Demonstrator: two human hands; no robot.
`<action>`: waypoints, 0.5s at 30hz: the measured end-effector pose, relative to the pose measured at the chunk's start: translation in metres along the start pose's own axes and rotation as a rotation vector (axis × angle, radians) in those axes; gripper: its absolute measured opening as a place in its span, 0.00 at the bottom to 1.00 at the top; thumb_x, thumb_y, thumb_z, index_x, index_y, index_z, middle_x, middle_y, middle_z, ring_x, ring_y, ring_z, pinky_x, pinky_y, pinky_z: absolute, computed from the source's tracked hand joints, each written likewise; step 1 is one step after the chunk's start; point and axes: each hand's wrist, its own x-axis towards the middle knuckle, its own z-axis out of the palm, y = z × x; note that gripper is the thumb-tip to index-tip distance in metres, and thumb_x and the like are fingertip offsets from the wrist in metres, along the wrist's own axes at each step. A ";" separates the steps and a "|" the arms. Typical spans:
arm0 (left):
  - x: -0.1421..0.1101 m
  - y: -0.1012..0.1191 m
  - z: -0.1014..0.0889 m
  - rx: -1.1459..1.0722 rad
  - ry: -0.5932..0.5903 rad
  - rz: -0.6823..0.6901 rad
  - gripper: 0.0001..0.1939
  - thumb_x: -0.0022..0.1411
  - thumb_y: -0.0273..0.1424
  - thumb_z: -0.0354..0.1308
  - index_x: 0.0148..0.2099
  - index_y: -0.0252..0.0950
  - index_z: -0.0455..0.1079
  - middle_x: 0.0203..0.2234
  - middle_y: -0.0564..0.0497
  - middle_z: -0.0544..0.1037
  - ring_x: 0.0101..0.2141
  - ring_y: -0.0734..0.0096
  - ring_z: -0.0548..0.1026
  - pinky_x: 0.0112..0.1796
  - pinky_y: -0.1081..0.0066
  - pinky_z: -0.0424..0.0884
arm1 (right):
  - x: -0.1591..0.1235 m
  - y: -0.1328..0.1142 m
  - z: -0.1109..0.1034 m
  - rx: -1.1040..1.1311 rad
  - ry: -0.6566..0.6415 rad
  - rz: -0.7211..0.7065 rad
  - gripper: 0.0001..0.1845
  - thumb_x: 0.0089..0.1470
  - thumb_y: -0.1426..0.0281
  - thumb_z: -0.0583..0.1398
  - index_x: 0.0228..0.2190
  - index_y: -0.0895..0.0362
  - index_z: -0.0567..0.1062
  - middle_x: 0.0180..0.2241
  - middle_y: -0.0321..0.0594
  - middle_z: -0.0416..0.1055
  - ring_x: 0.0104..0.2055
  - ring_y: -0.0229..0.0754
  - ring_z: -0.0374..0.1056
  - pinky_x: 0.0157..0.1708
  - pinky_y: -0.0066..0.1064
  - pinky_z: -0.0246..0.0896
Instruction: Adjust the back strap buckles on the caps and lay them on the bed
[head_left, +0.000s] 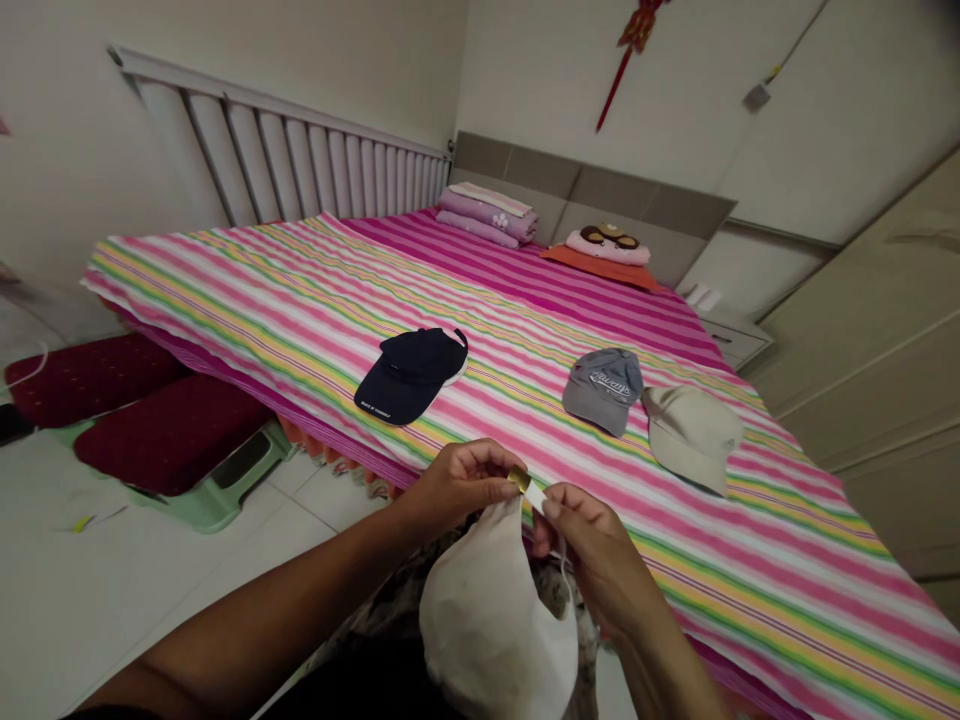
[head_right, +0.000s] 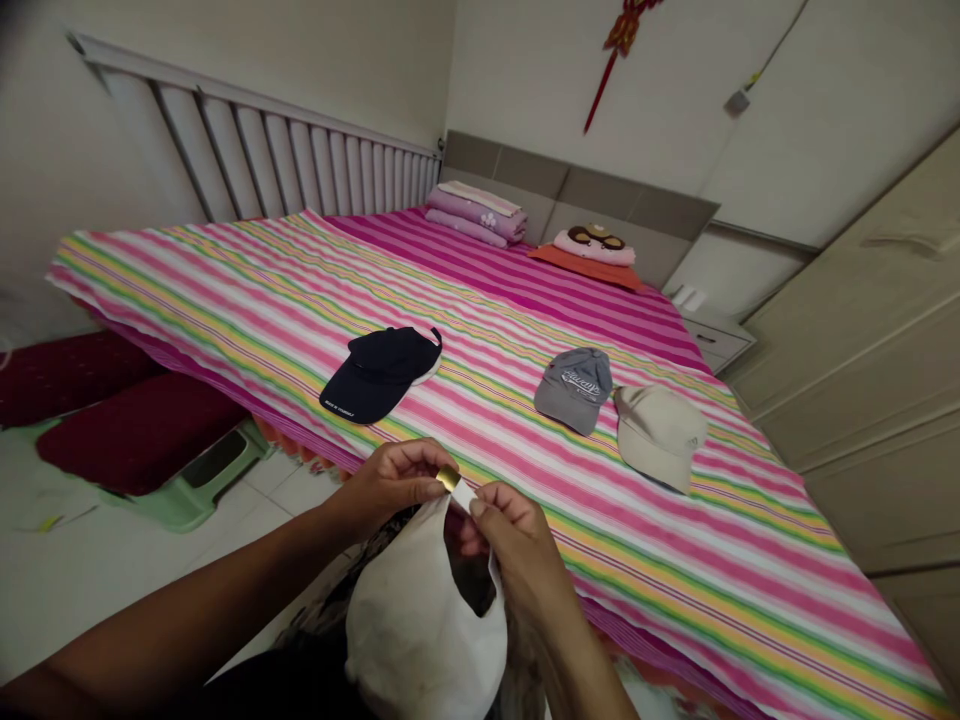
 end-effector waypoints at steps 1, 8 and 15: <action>0.000 0.000 0.000 -0.004 -0.001 -0.007 0.11 0.43 0.27 0.63 0.32 0.30 0.69 0.25 0.52 0.73 0.26 0.77 0.70 0.30 0.75 0.64 | 0.000 0.001 -0.001 -0.014 0.004 -0.003 0.11 0.44 0.64 0.60 0.21 0.59 0.66 0.16 0.32 0.64 0.17 0.31 0.56 0.20 0.25 0.49; 0.004 -0.006 -0.007 0.018 -0.047 -0.025 0.10 0.44 0.27 0.63 0.32 0.32 0.69 0.25 0.52 0.73 0.25 0.79 0.69 0.29 0.77 0.63 | 0.000 -0.002 0.005 0.066 0.005 -0.004 0.12 0.42 0.65 0.61 0.20 0.58 0.64 0.14 0.28 0.60 0.13 0.26 0.44 0.15 0.23 0.37; 0.007 -0.009 -0.009 -0.028 -0.119 -0.105 0.14 0.41 0.25 0.65 0.34 0.31 0.69 0.21 0.54 0.72 0.21 0.82 0.68 0.24 0.80 0.62 | 0.002 -0.003 0.007 0.075 0.044 0.007 0.12 0.41 0.66 0.61 0.17 0.58 0.63 0.11 0.26 0.55 0.13 0.26 0.43 0.14 0.22 0.34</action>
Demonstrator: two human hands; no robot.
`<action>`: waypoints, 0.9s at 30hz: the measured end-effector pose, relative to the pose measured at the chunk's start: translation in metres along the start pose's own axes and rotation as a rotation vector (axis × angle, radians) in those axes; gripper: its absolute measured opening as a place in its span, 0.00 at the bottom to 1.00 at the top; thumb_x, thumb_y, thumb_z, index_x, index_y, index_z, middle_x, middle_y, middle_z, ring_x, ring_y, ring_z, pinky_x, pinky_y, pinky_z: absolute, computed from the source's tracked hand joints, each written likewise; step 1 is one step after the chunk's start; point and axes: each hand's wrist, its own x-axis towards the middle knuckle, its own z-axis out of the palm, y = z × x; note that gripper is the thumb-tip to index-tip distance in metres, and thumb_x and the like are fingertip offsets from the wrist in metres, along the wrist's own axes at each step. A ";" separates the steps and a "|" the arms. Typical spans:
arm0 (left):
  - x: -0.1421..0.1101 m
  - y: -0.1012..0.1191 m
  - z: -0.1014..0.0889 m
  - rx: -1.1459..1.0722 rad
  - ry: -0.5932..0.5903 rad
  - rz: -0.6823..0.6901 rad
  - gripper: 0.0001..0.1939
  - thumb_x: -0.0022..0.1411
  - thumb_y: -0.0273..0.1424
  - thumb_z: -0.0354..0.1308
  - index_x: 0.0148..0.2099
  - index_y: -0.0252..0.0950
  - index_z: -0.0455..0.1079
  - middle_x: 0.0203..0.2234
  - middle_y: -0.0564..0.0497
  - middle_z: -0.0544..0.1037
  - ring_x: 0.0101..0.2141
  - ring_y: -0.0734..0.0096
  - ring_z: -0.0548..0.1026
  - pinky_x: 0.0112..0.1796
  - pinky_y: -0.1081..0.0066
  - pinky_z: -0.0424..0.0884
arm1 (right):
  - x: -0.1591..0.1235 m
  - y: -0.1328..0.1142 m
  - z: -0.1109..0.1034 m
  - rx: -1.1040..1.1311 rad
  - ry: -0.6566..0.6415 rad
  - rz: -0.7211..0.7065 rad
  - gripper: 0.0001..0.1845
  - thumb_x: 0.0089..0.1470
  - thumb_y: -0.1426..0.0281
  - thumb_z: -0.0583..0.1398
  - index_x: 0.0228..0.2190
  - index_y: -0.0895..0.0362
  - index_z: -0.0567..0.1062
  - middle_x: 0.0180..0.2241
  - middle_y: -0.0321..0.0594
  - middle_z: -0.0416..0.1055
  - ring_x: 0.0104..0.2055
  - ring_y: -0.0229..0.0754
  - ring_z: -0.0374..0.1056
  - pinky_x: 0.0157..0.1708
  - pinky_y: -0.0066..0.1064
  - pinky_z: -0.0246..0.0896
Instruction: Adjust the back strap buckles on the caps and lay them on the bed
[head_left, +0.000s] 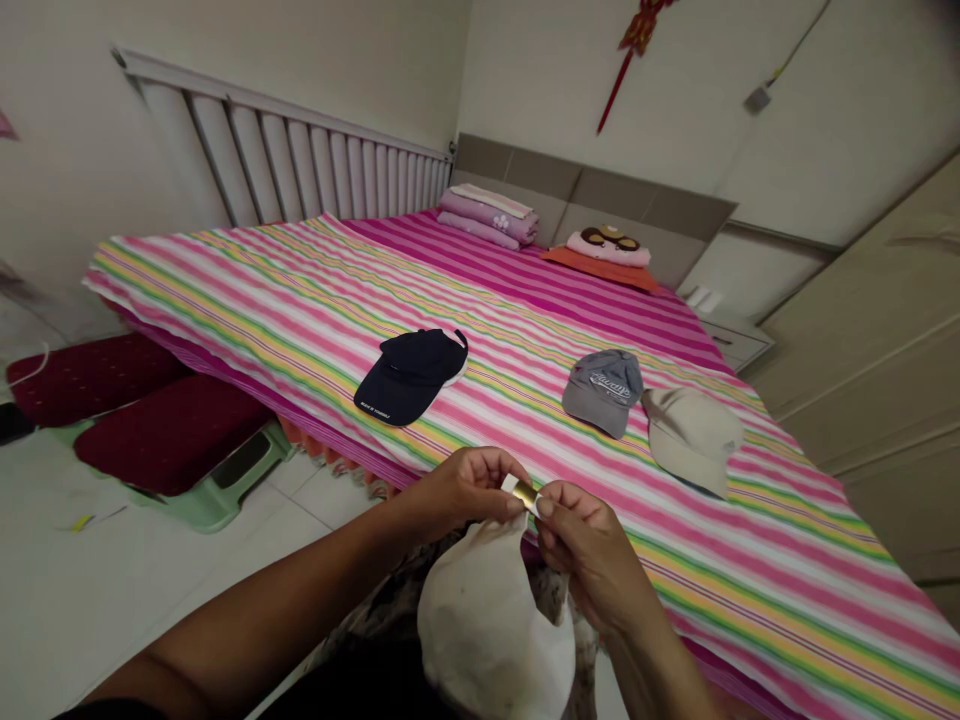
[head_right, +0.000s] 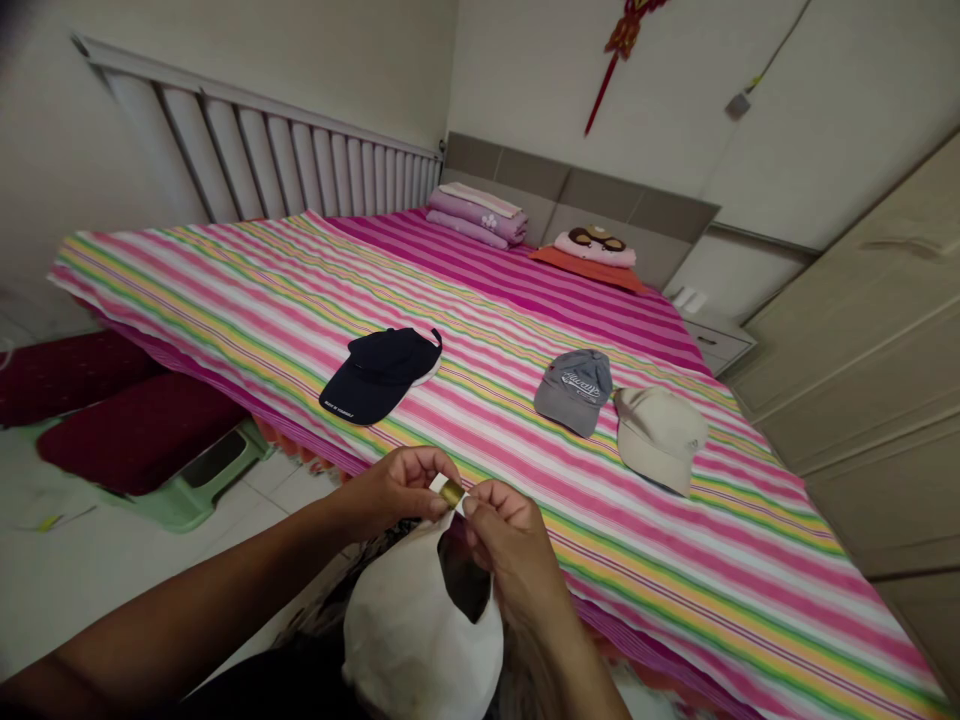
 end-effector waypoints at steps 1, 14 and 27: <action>0.000 0.000 0.001 -0.007 0.002 -0.008 0.14 0.41 0.25 0.65 0.34 0.31 0.69 0.20 0.54 0.72 0.20 0.82 0.67 0.24 0.80 0.62 | 0.001 0.001 -0.001 -0.016 -0.001 -0.008 0.12 0.41 0.65 0.61 0.17 0.58 0.63 0.11 0.26 0.55 0.13 0.26 0.43 0.14 0.22 0.34; 0.001 -0.001 0.006 0.015 0.046 -0.011 0.15 0.42 0.28 0.63 0.36 0.30 0.69 0.19 0.52 0.73 0.18 0.77 0.70 0.23 0.75 0.65 | -0.010 -0.006 0.001 -0.855 0.115 -0.515 0.03 0.47 0.69 0.58 0.28 0.55 0.71 0.24 0.35 0.70 0.25 0.38 0.64 0.25 0.26 0.55; 0.011 -0.005 0.003 0.173 0.033 -0.063 0.13 0.46 0.34 0.60 0.33 0.32 0.67 0.26 0.53 0.70 0.25 0.80 0.65 0.27 0.77 0.58 | -0.010 -0.006 -0.013 -0.942 0.056 -0.449 0.03 0.45 0.71 0.58 0.22 0.56 0.69 0.20 0.35 0.68 0.22 0.38 0.61 0.23 0.27 0.53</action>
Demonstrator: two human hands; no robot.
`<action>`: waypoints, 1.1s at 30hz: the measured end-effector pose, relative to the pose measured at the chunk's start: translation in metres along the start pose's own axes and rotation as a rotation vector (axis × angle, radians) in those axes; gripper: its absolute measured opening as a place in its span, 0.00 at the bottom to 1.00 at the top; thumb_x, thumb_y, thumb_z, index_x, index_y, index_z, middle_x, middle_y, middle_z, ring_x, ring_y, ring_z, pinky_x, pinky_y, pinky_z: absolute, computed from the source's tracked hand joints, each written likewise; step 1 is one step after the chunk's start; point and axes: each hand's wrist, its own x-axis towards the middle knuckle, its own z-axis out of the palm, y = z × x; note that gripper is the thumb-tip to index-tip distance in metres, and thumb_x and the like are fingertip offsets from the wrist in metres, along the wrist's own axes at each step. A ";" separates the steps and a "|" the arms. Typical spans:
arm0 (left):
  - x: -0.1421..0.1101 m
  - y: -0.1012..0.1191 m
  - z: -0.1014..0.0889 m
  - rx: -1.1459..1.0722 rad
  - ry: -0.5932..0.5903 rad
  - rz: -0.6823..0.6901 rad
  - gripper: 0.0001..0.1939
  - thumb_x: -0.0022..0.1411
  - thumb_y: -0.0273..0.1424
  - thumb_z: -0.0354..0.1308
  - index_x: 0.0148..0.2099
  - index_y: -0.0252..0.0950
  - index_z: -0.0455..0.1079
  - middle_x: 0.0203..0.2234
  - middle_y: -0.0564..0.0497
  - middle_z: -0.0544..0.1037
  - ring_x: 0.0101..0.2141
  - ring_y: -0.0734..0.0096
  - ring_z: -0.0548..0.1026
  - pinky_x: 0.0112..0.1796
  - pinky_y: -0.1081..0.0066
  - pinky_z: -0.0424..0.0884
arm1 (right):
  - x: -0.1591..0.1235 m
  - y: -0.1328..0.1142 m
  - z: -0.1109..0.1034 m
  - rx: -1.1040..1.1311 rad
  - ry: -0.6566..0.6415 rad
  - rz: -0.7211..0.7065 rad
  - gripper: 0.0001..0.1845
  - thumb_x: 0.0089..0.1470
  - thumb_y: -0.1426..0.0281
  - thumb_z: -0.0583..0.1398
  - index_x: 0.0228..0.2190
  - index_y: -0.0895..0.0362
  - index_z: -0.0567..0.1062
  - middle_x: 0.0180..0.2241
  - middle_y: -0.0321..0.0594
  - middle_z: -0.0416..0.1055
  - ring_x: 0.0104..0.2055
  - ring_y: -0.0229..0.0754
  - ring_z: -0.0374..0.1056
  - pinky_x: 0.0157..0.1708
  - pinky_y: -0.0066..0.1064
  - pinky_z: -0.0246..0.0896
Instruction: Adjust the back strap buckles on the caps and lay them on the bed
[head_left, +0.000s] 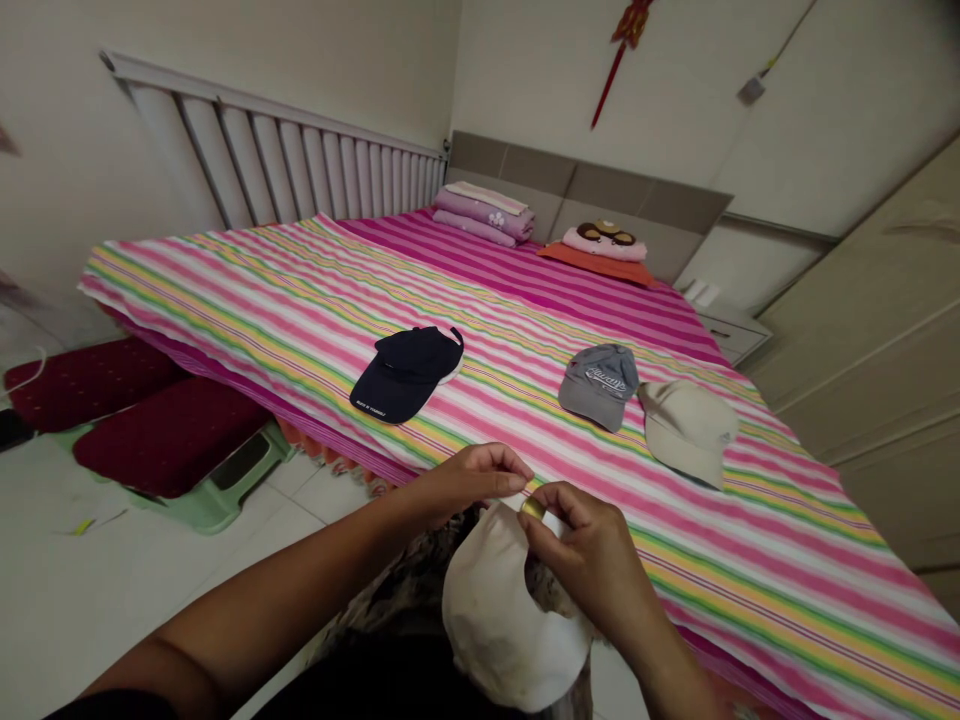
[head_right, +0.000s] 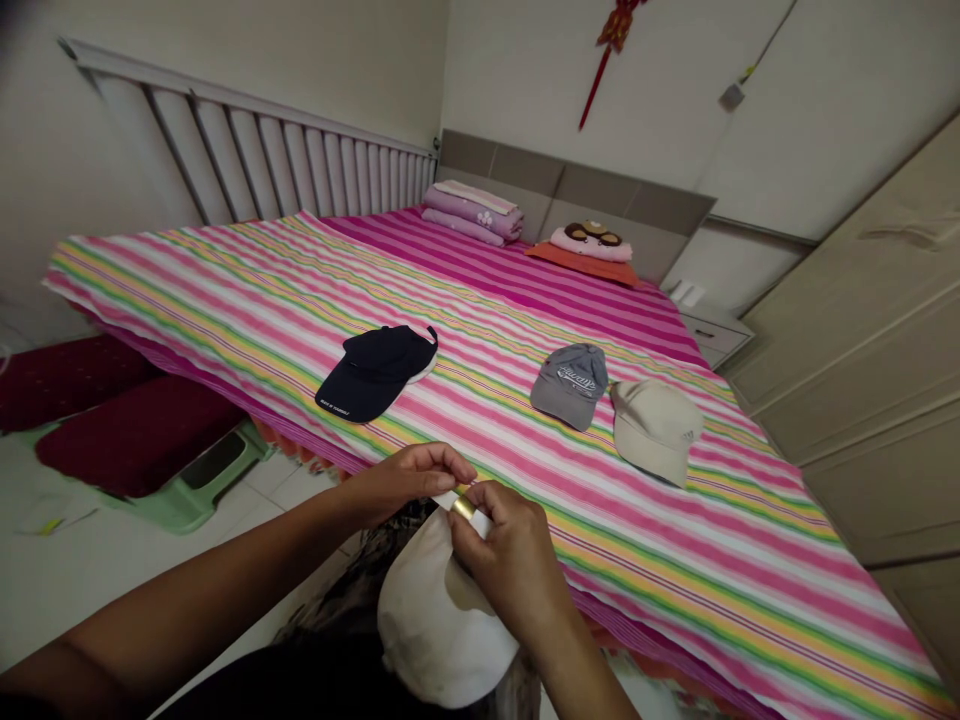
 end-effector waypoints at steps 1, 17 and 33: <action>0.001 0.001 0.002 0.023 -0.050 -0.013 0.14 0.46 0.36 0.61 0.32 0.32 0.66 0.25 0.54 0.69 0.24 0.80 0.64 0.27 0.77 0.58 | 0.000 0.000 -0.001 -0.008 -0.007 -0.004 0.02 0.44 0.71 0.58 0.22 0.56 0.70 0.21 0.35 0.68 0.23 0.38 0.62 0.24 0.27 0.53; 0.005 0.001 0.007 -0.128 -0.100 -0.120 0.17 0.48 0.41 0.59 0.24 0.30 0.66 0.15 0.55 0.63 0.18 0.82 0.59 0.22 0.77 0.54 | -0.017 0.026 -0.016 0.779 -0.240 0.427 0.18 0.46 0.57 0.59 0.18 0.57 0.64 0.12 0.29 0.58 0.13 0.29 0.49 0.14 0.23 0.42; 0.008 -0.001 0.014 -0.127 -0.127 -0.221 0.13 0.42 0.37 0.63 0.23 0.29 0.70 0.16 0.51 0.71 0.17 0.80 0.65 0.21 0.78 0.58 | -0.014 0.021 -0.008 0.939 -0.167 0.508 0.15 0.43 0.62 0.61 0.16 0.58 0.66 0.06 0.26 0.54 0.09 0.27 0.42 0.11 0.22 0.34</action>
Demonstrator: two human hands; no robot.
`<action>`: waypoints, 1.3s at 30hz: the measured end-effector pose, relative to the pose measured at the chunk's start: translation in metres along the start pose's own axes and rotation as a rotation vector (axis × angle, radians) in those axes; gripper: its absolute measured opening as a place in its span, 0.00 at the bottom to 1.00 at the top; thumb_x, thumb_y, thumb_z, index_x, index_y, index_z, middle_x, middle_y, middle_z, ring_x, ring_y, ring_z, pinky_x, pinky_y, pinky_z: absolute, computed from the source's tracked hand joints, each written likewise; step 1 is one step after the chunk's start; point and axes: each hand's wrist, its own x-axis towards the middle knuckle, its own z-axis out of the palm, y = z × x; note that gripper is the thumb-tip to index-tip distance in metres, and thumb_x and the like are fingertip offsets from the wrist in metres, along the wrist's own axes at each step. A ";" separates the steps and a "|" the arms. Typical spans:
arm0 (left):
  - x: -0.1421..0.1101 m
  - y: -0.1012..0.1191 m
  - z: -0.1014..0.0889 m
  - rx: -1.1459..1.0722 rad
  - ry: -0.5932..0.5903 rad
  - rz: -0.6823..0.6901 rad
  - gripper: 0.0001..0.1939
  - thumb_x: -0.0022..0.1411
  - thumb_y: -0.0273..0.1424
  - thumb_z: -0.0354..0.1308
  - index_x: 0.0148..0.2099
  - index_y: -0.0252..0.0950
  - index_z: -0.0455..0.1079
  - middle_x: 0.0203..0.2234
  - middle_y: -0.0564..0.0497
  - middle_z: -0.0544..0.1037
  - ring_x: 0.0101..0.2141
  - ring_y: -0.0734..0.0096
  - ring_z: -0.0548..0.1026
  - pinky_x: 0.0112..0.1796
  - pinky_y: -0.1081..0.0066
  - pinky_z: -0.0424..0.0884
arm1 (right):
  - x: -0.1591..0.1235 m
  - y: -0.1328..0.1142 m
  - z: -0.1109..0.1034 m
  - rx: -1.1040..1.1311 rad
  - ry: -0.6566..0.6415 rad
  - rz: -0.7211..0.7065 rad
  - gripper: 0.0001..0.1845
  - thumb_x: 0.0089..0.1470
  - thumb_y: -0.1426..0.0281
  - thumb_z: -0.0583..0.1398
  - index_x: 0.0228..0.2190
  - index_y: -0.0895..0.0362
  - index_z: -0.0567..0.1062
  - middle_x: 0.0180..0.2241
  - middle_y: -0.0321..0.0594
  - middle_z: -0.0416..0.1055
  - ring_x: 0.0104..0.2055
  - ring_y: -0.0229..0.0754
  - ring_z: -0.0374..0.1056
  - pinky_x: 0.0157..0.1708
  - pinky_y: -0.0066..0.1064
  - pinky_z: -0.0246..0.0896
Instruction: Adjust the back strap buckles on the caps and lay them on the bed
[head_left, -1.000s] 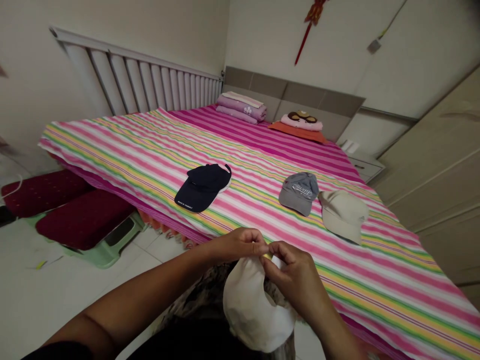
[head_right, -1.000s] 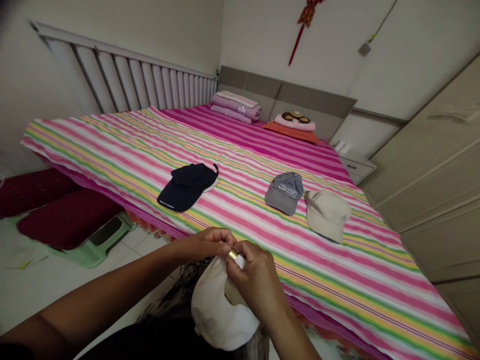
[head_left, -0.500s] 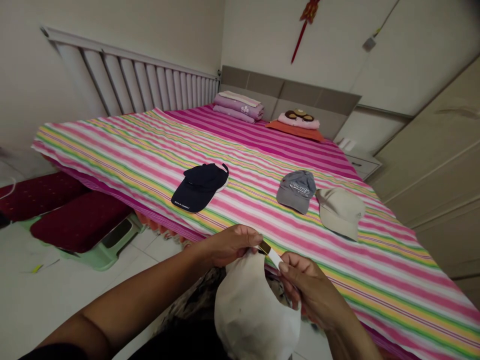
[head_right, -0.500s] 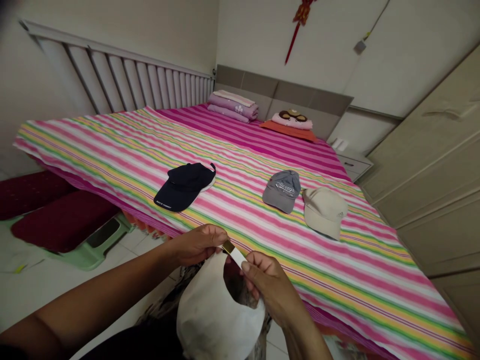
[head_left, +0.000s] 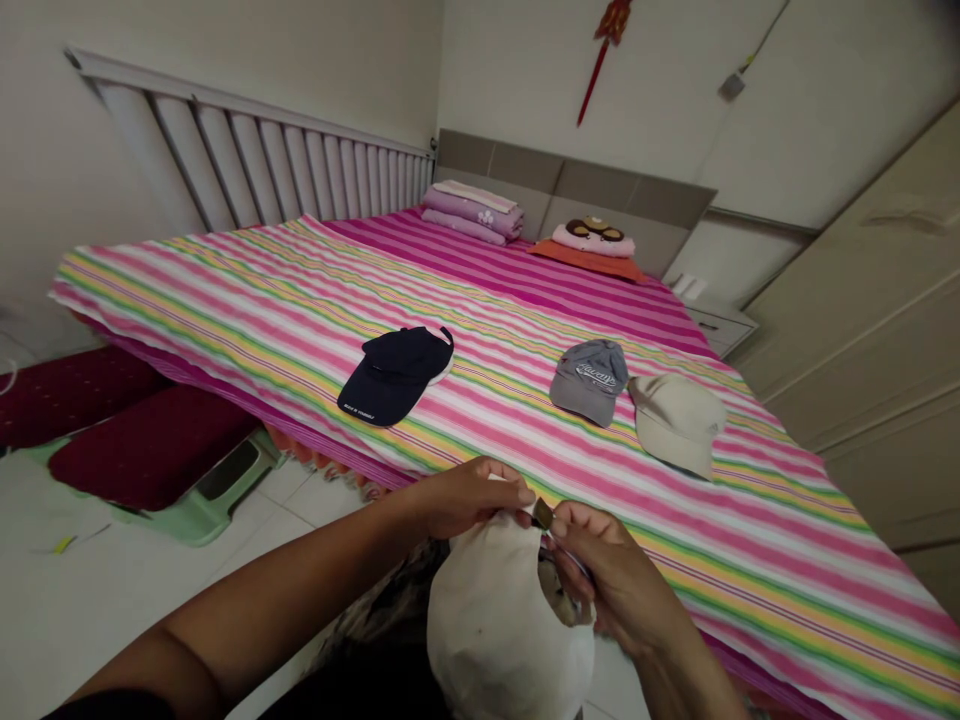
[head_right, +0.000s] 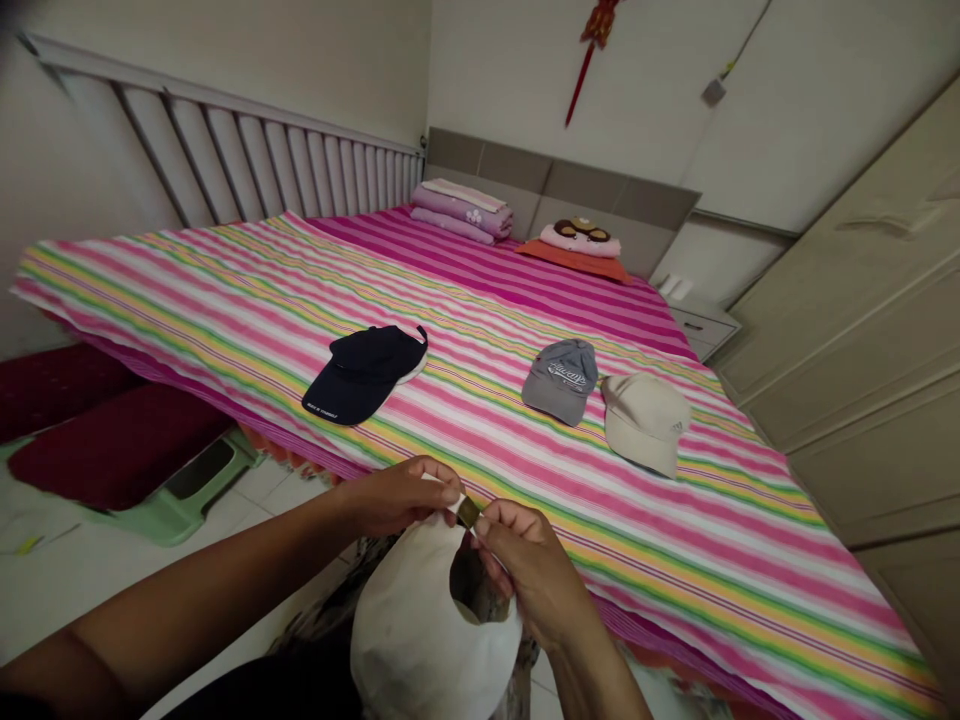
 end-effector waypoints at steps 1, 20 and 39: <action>0.000 -0.001 -0.001 -0.009 0.003 0.013 0.13 0.43 0.37 0.62 0.22 0.29 0.70 0.16 0.51 0.71 0.17 0.79 0.65 0.21 0.77 0.58 | 0.000 0.000 0.001 0.007 -0.005 0.004 0.15 0.43 0.61 0.61 0.16 0.58 0.66 0.06 0.26 0.54 0.09 0.27 0.42 0.11 0.22 0.34; 0.000 0.001 0.005 0.062 0.101 0.053 0.09 0.39 0.30 0.63 0.19 0.31 0.66 0.13 0.55 0.67 0.14 0.82 0.60 0.18 0.77 0.54 | 0.007 -0.021 0.000 -0.209 -0.084 0.081 0.20 0.41 0.57 0.62 0.14 0.57 0.61 0.06 0.25 0.53 0.09 0.26 0.41 0.11 0.23 0.31; -0.002 0.006 0.004 0.083 0.041 0.013 0.15 0.42 0.37 0.64 0.27 0.31 0.66 0.19 0.56 0.67 0.20 0.82 0.62 0.24 0.77 0.55 | 0.014 -0.022 0.003 -0.163 -0.072 0.095 0.18 0.40 0.60 0.62 0.15 0.58 0.63 0.05 0.23 0.50 0.07 0.25 0.38 0.09 0.23 0.29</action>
